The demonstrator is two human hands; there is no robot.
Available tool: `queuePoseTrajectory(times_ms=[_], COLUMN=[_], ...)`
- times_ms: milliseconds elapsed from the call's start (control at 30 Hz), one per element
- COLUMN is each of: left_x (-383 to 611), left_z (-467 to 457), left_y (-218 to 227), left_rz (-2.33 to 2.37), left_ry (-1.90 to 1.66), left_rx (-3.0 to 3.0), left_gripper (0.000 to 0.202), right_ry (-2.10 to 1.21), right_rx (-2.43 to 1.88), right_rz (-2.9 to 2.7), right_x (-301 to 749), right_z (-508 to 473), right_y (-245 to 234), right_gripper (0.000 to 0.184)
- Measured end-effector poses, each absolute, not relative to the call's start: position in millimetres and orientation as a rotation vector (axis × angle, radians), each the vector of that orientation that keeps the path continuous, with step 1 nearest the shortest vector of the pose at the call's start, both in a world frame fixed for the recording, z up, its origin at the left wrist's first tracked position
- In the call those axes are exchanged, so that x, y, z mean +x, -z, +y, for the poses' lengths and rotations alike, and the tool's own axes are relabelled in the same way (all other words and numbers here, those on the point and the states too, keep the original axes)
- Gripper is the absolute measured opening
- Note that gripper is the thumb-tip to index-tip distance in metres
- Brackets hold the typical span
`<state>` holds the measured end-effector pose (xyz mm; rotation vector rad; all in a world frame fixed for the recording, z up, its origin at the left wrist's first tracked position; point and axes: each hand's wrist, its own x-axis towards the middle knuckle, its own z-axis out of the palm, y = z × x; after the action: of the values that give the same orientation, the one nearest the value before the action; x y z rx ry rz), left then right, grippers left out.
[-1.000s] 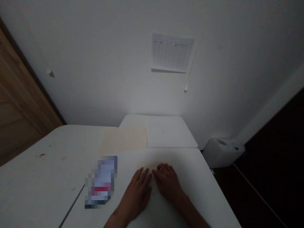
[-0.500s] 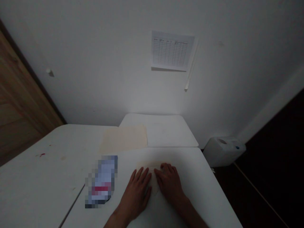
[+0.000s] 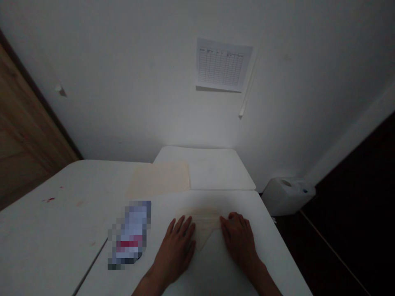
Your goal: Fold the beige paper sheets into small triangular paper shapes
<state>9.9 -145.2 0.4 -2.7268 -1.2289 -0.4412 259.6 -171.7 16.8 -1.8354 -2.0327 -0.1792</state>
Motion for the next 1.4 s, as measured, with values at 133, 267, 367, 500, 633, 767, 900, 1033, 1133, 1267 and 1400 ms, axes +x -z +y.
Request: queuePoseTrajectory(times_ms=[133,267,367,500,633,767,900,1033,1133,1267,1400], left_x=[11,13,13,16,25,32,33,34,31,21,5], left_z=[-146,-146,-146,-146,-144,-140,-139,-141,-144,-147,-151], left_y=[-3,-4,-2,-2,-10,-16,-12,-8,-12,-18,-22], left_rz=[-1.218,-1.200,-1.179,-1.172,-1.274,-1.367,-1.401,-1.451,-1.508,-1.565,-1.611], left_ry=[0.414,0.413,0.424,0.454,0.464,0.460,0.509,0.547,0.545,0.522,0.499], left_rx=[-2.713,-2.701,-2.693,-2.699,-2.705,-2.719,-2.697,-2.639,-2.591,-2.540,-2.501], left_gripper=[0.043,0.042,0.042,0.043,0.033,0.035,0.039,0.038,0.036,0.034,0.034], right_ry=[0.230,0.179,0.056,-0.011,-0.042,-0.078,-0.086,-0.068,-0.076,-0.079,-0.086], right_rx=[-1.827,-1.707,-1.580,-1.543,-1.569,-1.580,-1.582,-1.590,-1.588,-1.608,-1.616], right_rz=[-1.971,-2.011,-2.192,-2.306,-2.310,-2.304,-2.294,-2.285,-2.276,-2.264,-2.257], right_x=[257,240,223,209,208,208,207,205,205,204,205], right_z=[-169,-161,-153,-147,-147,-148,-149,-150,-151,-152,-151], right_y=[-19,-20,-23,-28,-30,-31,-31,-30,-29,-27,-25], right_gripper=[0.020,0.021,0.020,0.020,0.026,0.029,0.033,0.035,0.034,0.033,0.033])
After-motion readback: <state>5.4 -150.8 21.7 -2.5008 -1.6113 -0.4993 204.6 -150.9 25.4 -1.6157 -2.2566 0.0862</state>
